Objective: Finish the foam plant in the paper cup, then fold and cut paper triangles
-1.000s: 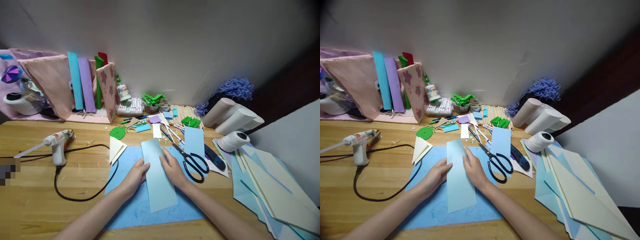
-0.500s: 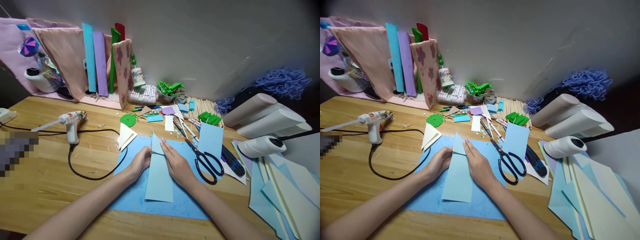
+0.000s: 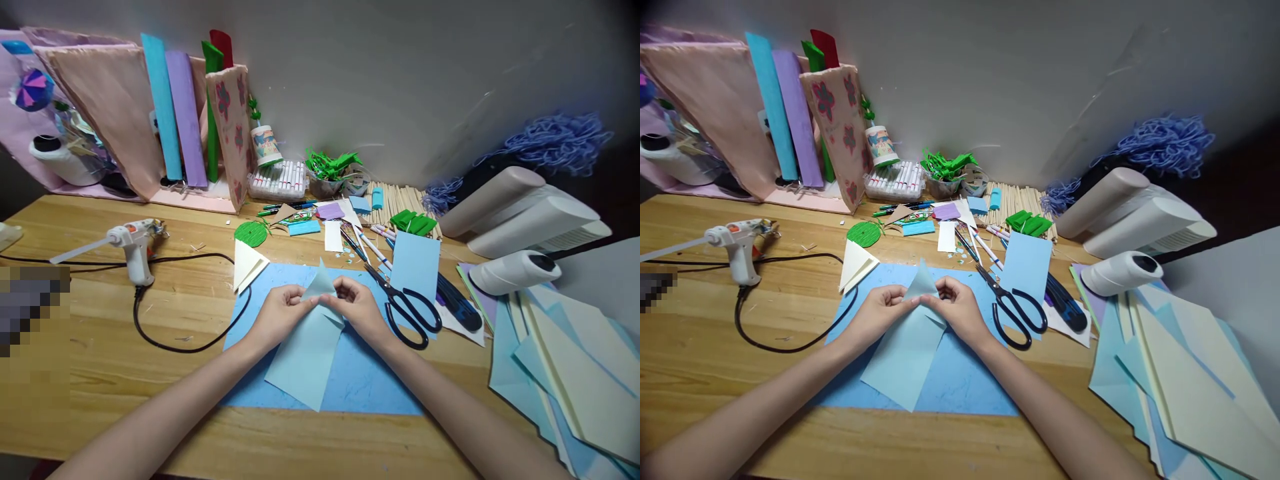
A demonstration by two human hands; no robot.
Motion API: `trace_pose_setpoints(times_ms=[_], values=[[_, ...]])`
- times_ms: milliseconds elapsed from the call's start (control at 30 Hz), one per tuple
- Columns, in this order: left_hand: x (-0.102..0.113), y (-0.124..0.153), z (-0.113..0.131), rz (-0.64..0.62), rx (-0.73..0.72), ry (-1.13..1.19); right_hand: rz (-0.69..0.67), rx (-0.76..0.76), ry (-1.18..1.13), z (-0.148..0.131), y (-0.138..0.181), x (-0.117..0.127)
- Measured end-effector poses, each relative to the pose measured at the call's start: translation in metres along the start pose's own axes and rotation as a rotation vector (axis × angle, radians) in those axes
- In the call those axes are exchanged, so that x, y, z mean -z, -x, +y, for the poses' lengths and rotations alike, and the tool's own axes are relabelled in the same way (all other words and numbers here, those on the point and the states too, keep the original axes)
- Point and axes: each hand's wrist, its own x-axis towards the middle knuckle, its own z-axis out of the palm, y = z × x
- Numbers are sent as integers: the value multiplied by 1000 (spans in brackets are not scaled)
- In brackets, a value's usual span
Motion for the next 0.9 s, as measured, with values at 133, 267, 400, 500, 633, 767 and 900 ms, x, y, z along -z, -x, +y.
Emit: trace_pose_setpoints(times_ms=[133, 267, 400, 500, 633, 767, 900], values=[[2, 0, 0, 27, -14, 49, 16, -72, -99, 4, -2, 1], [6, -1, 2, 70, -46, 68, -8, -69, -101, 5, 0, 1], [5, 0, 4, 105, -56, 2, -8, -11, -106, 3, 1, 0], [2, 1, 2, 92, -72, -21, 15, 4, -100, 5, 0, 0], [-1, 1, 0, 108, -83, -15, 30, -21, -80, 10, 0, 0], [-2, -1, 2, 139, -76, -17, 31, -19, -100, 12, 0, 0], [-2, 1, 3, 161, -71, -38, 31, -29, -104, 11, 1, 0]])
